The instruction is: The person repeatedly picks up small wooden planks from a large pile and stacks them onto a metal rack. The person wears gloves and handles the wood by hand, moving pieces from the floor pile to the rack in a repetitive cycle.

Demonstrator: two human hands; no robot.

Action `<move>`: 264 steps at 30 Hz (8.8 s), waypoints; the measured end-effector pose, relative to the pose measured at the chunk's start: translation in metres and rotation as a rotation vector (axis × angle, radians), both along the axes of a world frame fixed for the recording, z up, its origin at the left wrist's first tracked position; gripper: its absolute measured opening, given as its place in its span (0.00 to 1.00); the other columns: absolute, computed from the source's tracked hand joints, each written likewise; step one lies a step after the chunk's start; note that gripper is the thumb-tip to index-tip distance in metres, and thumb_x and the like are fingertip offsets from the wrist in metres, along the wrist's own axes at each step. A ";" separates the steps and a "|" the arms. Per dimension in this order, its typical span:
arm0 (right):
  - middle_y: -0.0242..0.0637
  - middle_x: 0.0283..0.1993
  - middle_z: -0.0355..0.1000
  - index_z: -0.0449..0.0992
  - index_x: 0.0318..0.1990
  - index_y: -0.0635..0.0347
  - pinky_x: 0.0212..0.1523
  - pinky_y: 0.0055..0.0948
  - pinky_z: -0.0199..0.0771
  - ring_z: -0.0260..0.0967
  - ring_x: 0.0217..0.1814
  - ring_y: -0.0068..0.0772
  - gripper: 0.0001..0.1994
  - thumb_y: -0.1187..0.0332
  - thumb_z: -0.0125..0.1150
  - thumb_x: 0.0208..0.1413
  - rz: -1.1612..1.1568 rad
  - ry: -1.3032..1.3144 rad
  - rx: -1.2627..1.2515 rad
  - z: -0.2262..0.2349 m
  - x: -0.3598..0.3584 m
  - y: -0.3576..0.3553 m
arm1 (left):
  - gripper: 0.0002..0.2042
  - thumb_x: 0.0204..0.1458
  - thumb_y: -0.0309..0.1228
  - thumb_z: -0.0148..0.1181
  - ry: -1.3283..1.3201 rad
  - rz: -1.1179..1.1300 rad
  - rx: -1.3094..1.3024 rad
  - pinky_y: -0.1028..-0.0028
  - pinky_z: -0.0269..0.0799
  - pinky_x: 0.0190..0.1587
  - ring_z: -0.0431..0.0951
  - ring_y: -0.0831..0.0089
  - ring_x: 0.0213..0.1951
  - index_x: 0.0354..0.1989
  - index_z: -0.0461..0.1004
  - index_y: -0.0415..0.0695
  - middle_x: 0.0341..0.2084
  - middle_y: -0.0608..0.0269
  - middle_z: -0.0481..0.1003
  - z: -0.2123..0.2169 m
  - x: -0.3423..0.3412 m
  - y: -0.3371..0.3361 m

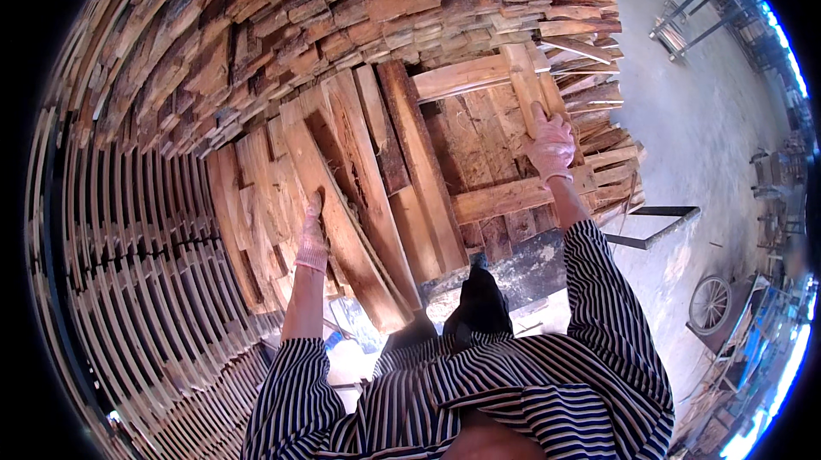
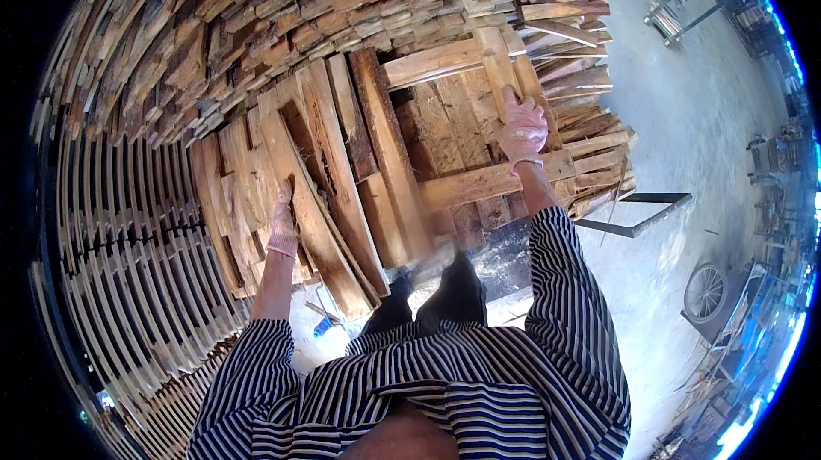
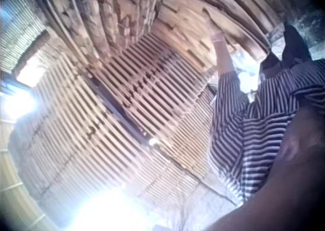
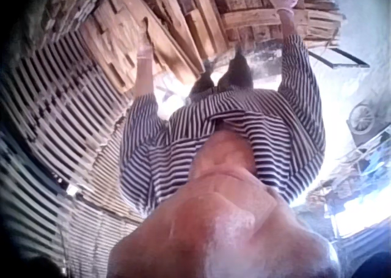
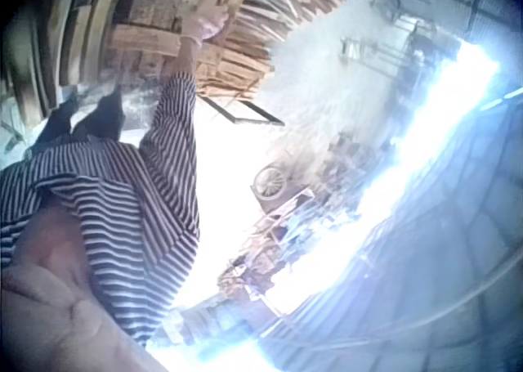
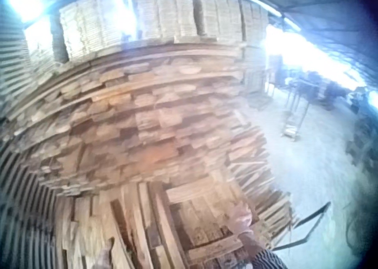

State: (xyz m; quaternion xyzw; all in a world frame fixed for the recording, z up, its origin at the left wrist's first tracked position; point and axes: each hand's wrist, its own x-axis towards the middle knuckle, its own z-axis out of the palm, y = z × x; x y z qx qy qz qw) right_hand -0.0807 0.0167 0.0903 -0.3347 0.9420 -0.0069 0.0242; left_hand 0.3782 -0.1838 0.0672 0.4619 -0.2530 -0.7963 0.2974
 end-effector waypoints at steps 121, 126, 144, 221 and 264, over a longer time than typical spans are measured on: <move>0.49 0.73 0.60 0.60 0.75 0.31 0.70 0.54 0.60 0.63 0.70 0.51 0.34 0.53 0.59 0.61 0.817 -0.009 -0.290 -0.011 0.288 -0.368 | 0.43 0.50 0.22 0.62 -0.574 -0.896 -1.309 0.63 0.62 0.71 0.65 0.58 0.71 0.77 0.51 0.42 0.74 0.56 0.61 -0.012 0.052 -0.308; 0.52 0.73 0.56 0.61 0.74 0.34 0.67 0.56 0.65 0.67 0.66 0.50 0.30 0.56 0.54 0.64 0.595 0.209 -0.423 -0.048 0.287 -0.317 | 0.45 0.51 0.34 0.65 -0.926 -0.901 -1.928 0.64 0.76 0.59 0.76 0.54 0.60 0.79 0.50 0.50 0.68 0.53 0.69 -0.041 0.024 -0.300; 0.52 0.74 0.58 0.64 0.72 0.54 0.70 0.41 0.66 0.61 0.74 0.55 0.37 0.61 0.70 0.54 -0.716 -0.479 -0.651 -0.065 -0.034 0.295 | 0.39 0.63 0.37 0.61 -0.951 -0.844 -1.404 0.61 0.45 0.77 0.53 0.49 0.76 0.79 0.48 0.45 0.76 0.44 0.53 0.106 -0.285 0.013; 0.41 0.65 0.70 0.64 0.70 0.62 0.60 0.37 0.76 0.70 0.62 0.37 0.40 0.44 0.69 0.59 -1.458 -1.320 -1.556 -0.386 -0.342 0.432 | 0.28 0.60 0.53 0.62 -0.730 -1.494 0.875 0.42 0.75 0.55 0.80 0.48 0.52 0.60 0.73 0.46 0.52 0.51 0.80 -0.292 -0.850 0.447; 0.43 0.73 0.63 0.47 0.77 0.62 0.72 0.34 0.64 0.62 0.73 0.35 0.64 0.57 0.88 0.35 0.597 -1.049 -0.696 0.004 -0.213 -0.009 | 0.33 0.59 0.46 0.66 0.388 -0.713 -0.867 0.59 0.73 0.63 0.77 0.55 0.61 0.67 0.67 0.37 0.62 0.50 0.75 0.093 -0.433 0.067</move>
